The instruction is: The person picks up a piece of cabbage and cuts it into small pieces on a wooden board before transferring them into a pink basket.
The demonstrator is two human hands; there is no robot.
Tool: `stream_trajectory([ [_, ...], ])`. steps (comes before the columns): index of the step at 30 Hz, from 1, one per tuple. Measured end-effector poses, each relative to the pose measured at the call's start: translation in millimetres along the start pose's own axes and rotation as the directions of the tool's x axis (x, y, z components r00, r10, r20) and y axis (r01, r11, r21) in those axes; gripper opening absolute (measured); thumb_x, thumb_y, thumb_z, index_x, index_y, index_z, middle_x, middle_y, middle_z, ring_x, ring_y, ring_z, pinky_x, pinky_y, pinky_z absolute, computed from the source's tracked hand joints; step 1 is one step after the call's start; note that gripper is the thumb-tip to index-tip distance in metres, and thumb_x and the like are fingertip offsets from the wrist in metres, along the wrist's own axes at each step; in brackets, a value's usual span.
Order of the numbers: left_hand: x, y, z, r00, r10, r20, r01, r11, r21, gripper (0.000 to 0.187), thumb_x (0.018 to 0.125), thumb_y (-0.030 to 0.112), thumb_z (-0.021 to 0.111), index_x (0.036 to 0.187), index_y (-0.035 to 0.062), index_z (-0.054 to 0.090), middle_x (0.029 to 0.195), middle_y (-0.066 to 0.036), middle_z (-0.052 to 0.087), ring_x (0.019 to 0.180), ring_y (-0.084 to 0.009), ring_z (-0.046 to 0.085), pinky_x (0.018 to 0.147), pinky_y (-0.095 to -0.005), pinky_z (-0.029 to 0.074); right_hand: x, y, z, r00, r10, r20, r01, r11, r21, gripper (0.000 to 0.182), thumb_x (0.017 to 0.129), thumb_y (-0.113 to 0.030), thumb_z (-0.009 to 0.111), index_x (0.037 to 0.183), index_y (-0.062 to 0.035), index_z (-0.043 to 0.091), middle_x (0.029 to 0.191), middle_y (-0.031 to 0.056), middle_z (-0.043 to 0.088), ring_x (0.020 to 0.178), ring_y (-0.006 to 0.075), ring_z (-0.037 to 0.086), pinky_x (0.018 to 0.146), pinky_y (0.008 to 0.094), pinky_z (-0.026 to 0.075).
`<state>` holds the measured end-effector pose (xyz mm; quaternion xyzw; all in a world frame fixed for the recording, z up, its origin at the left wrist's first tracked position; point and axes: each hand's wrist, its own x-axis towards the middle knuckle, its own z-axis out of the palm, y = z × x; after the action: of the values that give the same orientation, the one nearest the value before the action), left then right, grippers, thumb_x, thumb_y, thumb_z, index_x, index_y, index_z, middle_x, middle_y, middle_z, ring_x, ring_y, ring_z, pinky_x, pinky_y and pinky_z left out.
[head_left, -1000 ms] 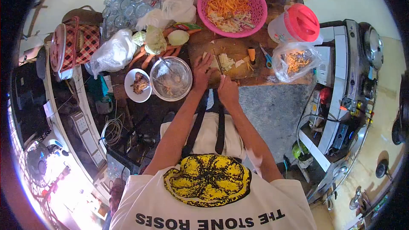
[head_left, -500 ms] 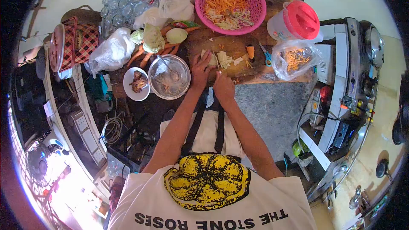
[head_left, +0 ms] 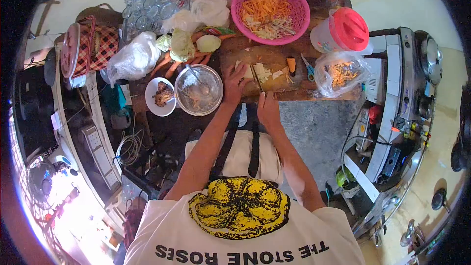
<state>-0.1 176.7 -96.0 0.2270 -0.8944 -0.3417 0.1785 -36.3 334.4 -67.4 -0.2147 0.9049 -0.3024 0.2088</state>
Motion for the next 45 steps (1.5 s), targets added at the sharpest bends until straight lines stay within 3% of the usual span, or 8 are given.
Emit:
stream_trajectory([
  [2,2,-1,-2,1.0,0.029,0.002,-0.029,1.0,0.007,0.059,0.07,0.01,0.073,0.127,0.0102,0.058,0.135,-0.002,0.054,0.12,-0.0345,0.047,0.103,-0.0421,0.039,1,4,4,0.992,-0.111,-0.067,0.109,0.994,-0.026,0.027,0.097,-0.025,0.044,0.103,0.0013,0.043,0.074,0.0292,0.059,0.07,0.0475,0.061,0.062,0.0539,0.05],
  [5,1,-6,4,0.999,0.048,-0.016,-0.048,0.999,-0.008,0.061,0.069,0.009,0.073,0.128,0.0102,0.057,0.136,-0.001,0.053,0.119,-0.0336,0.047,0.103,-0.0413,0.039,3,-2,1,0.99,-0.133,-0.053,0.129,0.989,-0.066,0.025,0.098,-0.024,0.044,0.101,0.0005,0.043,0.073,0.028,0.058,0.069,0.0459,0.061,0.06,0.0539,0.05],
  [8,1,-6,3,0.999,0.046,0.004,-0.046,0.998,0.038,0.061,0.07,0.011,0.073,0.129,0.0104,0.057,0.137,-0.001,0.052,0.12,-0.033,0.047,0.103,-0.0408,0.039,3,-9,-2,0.991,0.037,0.125,-0.035,0.999,-0.022,0.023,0.098,-0.024,0.043,0.098,-0.0005,0.044,0.074,0.0282,0.059,0.069,0.0447,0.062,0.058,0.0532,0.051],
  [15,2,-4,1,0.999,0.023,0.03,-0.023,1.0,0.01,0.059,0.073,0.015,0.07,0.131,0.0106,0.055,0.139,0.0,0.05,0.121,-0.0329,0.046,0.106,-0.0408,0.036,-2,-7,9,0.999,-0.041,-0.002,0.041,0.997,-0.062,0.021,0.097,-0.019,0.044,0.092,0.0013,0.045,0.064,0.0288,0.057,0.061,0.0468,0.059,0.051,0.0538,0.047],
  [29,2,-5,1,0.998,0.052,-0.022,-0.052,0.998,-0.028,0.06,0.072,0.013,0.072,0.13,0.0111,0.057,0.135,-0.005,0.054,0.12,-0.0341,0.047,0.103,-0.0417,0.038,-1,-2,17,0.999,-0.028,-0.02,0.026,0.995,-0.091,0.021,0.098,-0.021,0.043,0.095,0.0,0.043,0.064,0.0272,0.059,0.059,0.0453,0.06,0.048,0.0525,0.047],
  [35,3,-4,0,1.0,0.01,0.021,-0.009,0.999,-0.036,0.057,0.074,0.012,0.069,0.129,0.0092,0.057,0.135,-0.005,0.054,0.12,-0.0341,0.047,0.105,-0.0424,0.035,0,-11,6,0.998,0.011,0.059,-0.006,0.996,-0.084,0.02,0.098,-0.02,0.045,0.094,-0.0004,0.042,0.065,0.0264,0.059,0.059,0.0449,0.06,0.048,0.0522,0.048],
  [38,3,-5,4,1.0,0.022,-0.003,-0.022,0.999,-0.038,0.057,0.073,0.011,0.07,0.129,0.0091,0.057,0.135,-0.004,0.054,0.121,-0.0332,0.046,0.104,-0.0421,0.036,-1,-3,15,1.0,-0.006,0.025,0.009,0.993,-0.118,0.025,0.098,-0.025,0.044,0.095,-0.0012,0.044,0.065,0.0236,0.062,0.06,0.0407,0.064,0.05,0.0491,0.051],
  [45,2,-6,3,1.0,0.011,0.003,-0.011,1.0,-0.029,0.056,0.074,0.017,0.07,0.128,0.0106,0.058,0.136,-0.003,0.054,0.122,-0.0331,0.045,0.105,-0.042,0.035,0,-6,11,0.998,0.026,0.064,-0.017,0.991,-0.133,0.023,0.098,-0.023,0.043,0.094,-0.0011,0.043,0.065,0.0249,0.061,0.061,0.0415,0.064,0.05,0.0498,0.051],
])
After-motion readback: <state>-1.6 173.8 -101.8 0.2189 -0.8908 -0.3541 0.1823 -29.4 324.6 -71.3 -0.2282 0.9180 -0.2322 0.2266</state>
